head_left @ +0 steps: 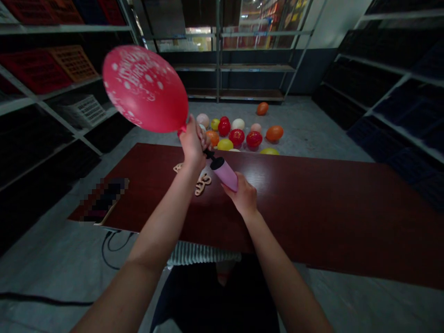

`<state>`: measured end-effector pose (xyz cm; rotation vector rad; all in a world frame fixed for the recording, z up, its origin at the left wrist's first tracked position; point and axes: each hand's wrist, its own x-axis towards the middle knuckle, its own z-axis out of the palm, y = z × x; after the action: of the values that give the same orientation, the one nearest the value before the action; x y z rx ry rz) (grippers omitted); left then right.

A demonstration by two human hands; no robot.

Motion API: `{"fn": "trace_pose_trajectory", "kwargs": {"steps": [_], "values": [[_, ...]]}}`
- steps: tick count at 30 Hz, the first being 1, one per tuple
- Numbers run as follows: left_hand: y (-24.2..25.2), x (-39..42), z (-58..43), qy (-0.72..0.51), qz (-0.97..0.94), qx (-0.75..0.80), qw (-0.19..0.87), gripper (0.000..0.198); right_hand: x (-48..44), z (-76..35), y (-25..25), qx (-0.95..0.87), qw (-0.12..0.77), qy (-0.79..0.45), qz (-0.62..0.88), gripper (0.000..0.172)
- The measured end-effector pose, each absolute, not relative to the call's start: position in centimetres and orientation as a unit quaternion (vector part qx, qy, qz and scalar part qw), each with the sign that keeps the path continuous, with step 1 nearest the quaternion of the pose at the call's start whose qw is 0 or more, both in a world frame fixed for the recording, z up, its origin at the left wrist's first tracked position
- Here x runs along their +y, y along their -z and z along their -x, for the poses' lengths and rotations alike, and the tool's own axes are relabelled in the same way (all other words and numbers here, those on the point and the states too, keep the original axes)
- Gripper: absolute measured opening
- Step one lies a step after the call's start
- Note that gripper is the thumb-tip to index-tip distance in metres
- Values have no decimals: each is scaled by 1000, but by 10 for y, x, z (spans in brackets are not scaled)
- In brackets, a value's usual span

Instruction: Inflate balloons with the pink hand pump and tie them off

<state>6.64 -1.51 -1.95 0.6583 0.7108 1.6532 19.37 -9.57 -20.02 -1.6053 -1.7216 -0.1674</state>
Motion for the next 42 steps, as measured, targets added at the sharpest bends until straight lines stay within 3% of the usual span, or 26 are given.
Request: {"fn": "trace_pose_trajectory", "kwargs": {"steps": [6, 17, 22, 29, 36, 42], "values": [[63, -3, -71, -696, -222, 308, 609, 55, -93, -193, 197, -672, 355, 79, 646, 50], [76, -9, -1, -733, -93, 328, 589, 61, -98, -186, 192, -745, 303, 118, 582, 49], [65, -7, 47, -764, -70, 360, 531, 62, -100, -184, 191, -770, 278, 134, 559, 50], [22, -5, 91, -769, -76, 323, 546, 54, -101, -179, 188, -775, 303, 113, 543, 50], [-17, -5, 40, -771, -188, 268, 546, 53, -100, -190, 191, -718, 378, 74, 580, 48], [-15, 2, -24, -735, -265, 253, 571, 54, -95, -195, 193, -679, 410, 48, 607, 47]]}}
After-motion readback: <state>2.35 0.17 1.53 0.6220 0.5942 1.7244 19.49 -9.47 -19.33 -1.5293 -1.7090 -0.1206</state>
